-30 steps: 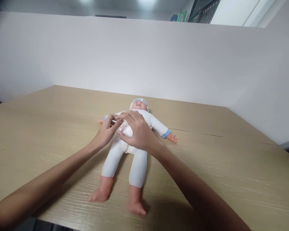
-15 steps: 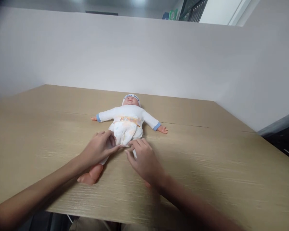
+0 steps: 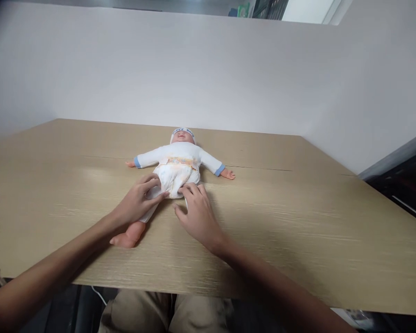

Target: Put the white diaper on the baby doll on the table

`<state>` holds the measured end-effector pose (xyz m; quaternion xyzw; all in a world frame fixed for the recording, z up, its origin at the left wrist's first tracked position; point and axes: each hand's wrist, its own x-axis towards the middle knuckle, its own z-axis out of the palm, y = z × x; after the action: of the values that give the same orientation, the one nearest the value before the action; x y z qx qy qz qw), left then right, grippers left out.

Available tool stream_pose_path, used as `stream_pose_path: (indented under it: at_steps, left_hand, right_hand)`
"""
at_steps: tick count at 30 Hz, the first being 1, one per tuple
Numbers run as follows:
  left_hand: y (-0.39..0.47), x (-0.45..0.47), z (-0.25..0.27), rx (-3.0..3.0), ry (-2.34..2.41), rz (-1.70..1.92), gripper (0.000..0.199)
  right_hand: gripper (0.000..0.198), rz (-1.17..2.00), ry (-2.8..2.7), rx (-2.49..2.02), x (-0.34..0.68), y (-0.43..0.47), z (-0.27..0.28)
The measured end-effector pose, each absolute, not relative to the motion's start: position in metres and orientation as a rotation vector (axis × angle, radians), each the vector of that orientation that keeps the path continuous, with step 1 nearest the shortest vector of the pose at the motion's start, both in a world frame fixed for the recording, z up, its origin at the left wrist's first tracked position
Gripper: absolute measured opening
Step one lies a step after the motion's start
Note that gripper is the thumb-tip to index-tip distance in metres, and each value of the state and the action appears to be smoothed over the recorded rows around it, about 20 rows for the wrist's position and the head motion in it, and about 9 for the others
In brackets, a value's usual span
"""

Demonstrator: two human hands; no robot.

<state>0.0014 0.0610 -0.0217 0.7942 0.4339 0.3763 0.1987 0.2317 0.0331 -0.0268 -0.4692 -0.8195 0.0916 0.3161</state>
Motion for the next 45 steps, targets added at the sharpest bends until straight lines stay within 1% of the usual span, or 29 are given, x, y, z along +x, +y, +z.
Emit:
stream_pose_path:
  at_steps: [7,12,17,20,22,24,28,31,33,37,42,45]
  left_hand:
    - [0.069,-0.002,-0.027,2.202,1.255,0.97,0.03]
    - [0.073,-0.002,-0.032,2.009,1.21,1.041,0.031]
    - [0.073,0.0,-0.039,1.722,1.121,1.141,0.043]
    - [0.07,0.0,-0.04,1.609,1.202,1.185,0.053]
    - [0.067,0.0,-0.039,1.562,1.289,1.175,0.056]
    - [0.065,0.0,-0.037,1.539,1.351,1.155,0.054]
    - [0.063,-0.002,-0.038,1.553,1.334,1.127,0.052]
    - [0.063,-0.004,-0.037,1.654,1.318,1.067,0.038]
    - [0.062,-0.003,-0.033,1.727,1.332,1.018,0.034]
    - [0.061,-0.001,-0.024,1.675,1.247,0.992,0.035]
    - [0.062,-0.002,-0.022,1.418,1.083,0.947,0.043]
    - [0.062,-0.003,-0.023,1.333,1.048,0.943,0.047]
  right_hand:
    - [0.029,0.363,-2.117,-1.319,0.229,0.034,-0.026]
    - [0.032,0.44,-1.853,-1.318,0.227,0.042,-0.031]
    - [0.037,0.492,-1.691,-1.381,0.234,0.043,-0.03]
    - [0.034,0.464,-1.703,-1.409,0.237,0.039,-0.026]
    - [0.032,0.424,-1.722,-1.42,0.238,0.037,-0.024]
    - [0.032,0.422,-1.714,-1.431,0.238,0.035,-0.023]
    - [0.036,0.553,-1.645,-1.442,0.239,0.035,-0.023]
    - [0.028,0.609,-1.653,-1.435,0.239,0.035,-0.022]
    - [0.02,0.6,-1.691,-1.422,0.239,0.036,-0.021]
    - [0.013,0.611,-1.718,-1.4,0.238,0.035,-0.02]
    - [0.019,0.578,-1.677,-1.423,0.24,0.034,-0.02]
    - [0.016,0.538,-1.715,-1.454,0.24,0.034,-0.018]
